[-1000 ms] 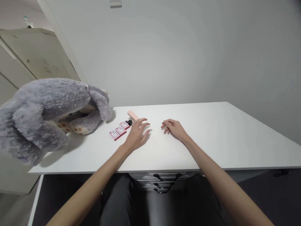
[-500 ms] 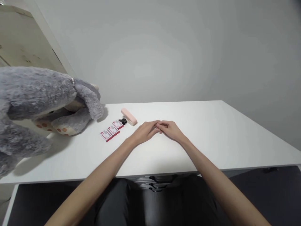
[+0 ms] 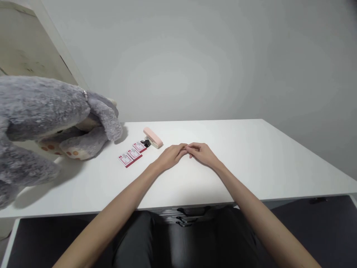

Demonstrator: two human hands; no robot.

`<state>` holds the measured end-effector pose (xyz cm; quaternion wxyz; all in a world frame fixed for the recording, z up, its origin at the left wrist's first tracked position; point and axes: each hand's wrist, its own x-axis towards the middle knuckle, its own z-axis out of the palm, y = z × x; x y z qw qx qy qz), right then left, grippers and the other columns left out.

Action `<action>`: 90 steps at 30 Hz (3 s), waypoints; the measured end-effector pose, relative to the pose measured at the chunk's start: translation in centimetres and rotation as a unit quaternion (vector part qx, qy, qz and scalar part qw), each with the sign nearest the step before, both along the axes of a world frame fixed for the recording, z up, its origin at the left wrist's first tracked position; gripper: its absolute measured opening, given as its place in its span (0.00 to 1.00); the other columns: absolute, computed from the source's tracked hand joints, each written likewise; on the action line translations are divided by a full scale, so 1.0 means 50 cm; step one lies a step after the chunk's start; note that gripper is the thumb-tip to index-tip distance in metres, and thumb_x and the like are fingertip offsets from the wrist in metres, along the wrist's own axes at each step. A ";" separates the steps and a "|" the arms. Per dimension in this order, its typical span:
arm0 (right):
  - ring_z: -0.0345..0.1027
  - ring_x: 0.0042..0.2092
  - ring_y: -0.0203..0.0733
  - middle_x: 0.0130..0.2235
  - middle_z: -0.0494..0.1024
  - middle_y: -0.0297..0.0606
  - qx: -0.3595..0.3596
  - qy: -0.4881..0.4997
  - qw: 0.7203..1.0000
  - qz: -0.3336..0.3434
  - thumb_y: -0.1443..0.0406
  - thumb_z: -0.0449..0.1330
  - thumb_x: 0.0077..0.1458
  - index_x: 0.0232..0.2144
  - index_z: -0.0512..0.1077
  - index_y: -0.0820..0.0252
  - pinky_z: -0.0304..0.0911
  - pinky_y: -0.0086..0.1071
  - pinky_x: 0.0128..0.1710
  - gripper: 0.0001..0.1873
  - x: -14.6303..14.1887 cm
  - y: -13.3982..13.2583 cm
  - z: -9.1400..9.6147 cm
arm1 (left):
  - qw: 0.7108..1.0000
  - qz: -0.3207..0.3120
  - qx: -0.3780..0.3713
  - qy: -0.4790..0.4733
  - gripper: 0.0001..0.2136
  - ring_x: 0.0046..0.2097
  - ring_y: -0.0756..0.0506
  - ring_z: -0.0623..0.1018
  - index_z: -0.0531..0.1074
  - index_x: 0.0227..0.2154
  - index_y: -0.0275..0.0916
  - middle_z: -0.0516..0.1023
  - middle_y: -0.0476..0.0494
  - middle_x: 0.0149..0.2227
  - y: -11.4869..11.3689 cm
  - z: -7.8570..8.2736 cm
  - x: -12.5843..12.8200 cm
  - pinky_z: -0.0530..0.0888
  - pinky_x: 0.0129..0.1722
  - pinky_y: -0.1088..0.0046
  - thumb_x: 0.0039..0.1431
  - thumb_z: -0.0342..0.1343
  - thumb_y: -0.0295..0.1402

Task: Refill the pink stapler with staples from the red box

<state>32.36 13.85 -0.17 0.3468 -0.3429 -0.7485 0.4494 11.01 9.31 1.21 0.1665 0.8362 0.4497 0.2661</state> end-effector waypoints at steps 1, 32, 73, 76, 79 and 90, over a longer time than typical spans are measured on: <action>0.74 0.34 0.43 0.29 0.81 0.34 0.001 0.000 1.000 0.000 0.47 0.62 0.65 0.41 0.83 0.56 0.67 0.37 0.42 0.21 0.000 0.000 0.000 | 1.000 0.000 0.000 0.000 0.18 0.50 0.38 0.83 0.73 0.58 0.43 0.84 0.40 0.53 0.000 0.001 0.000 0.74 0.48 0.64 0.80 0.43 0.44; 0.74 0.35 0.45 0.28 0.81 0.35 -0.012 -0.008 1.000 -0.005 0.47 0.62 0.66 0.42 0.83 0.56 0.66 0.37 0.42 0.21 0.000 -0.002 -0.001 | 1.000 0.008 0.001 0.011 0.19 0.49 0.37 0.83 0.72 0.58 0.42 0.84 0.38 0.52 -0.008 0.005 0.004 0.76 0.49 0.61 0.79 0.43 0.46; 0.77 0.34 0.43 0.40 0.86 0.41 -0.032 0.014 0.999 -0.012 0.50 0.64 0.64 0.41 0.83 0.56 0.70 0.40 0.41 0.18 -0.001 -0.005 -0.006 | 0.914 0.287 0.288 -0.018 0.17 0.74 0.31 0.61 0.69 0.60 0.41 0.66 0.29 0.70 0.011 0.012 -0.037 0.57 0.74 0.39 0.71 0.53 0.33; 0.77 0.35 0.44 0.41 0.87 0.42 -0.033 0.013 0.999 -0.015 0.50 0.64 0.63 0.40 0.83 0.56 0.70 0.41 0.42 0.17 0.000 -0.006 -0.007 | 0.877 0.381 0.291 -0.035 0.19 0.76 0.29 0.55 0.67 0.62 0.39 0.57 0.26 0.74 0.026 0.018 -0.078 0.55 0.74 0.38 0.71 0.52 0.34; 0.78 0.35 0.44 0.41 0.87 0.42 -0.034 0.010 0.999 -0.017 0.51 0.64 0.64 0.40 0.83 0.56 0.71 0.42 0.43 0.16 0.000 -0.007 -0.005 | 0.846 0.452 0.279 -0.054 0.19 0.77 0.30 0.55 0.66 0.63 0.37 0.56 0.25 0.74 0.038 0.017 -0.115 0.53 0.75 0.39 0.73 0.48 0.34; 0.77 0.34 0.43 0.40 0.87 0.41 -0.037 0.016 0.999 -0.018 0.53 0.64 0.63 0.40 0.83 0.55 0.71 0.41 0.44 0.15 -0.001 -0.007 -0.004 | 0.889 0.424 0.167 0.027 0.25 0.69 0.32 0.69 0.69 0.64 0.36 0.78 0.32 0.63 0.034 0.012 -0.124 0.43 0.77 0.36 0.67 0.43 0.24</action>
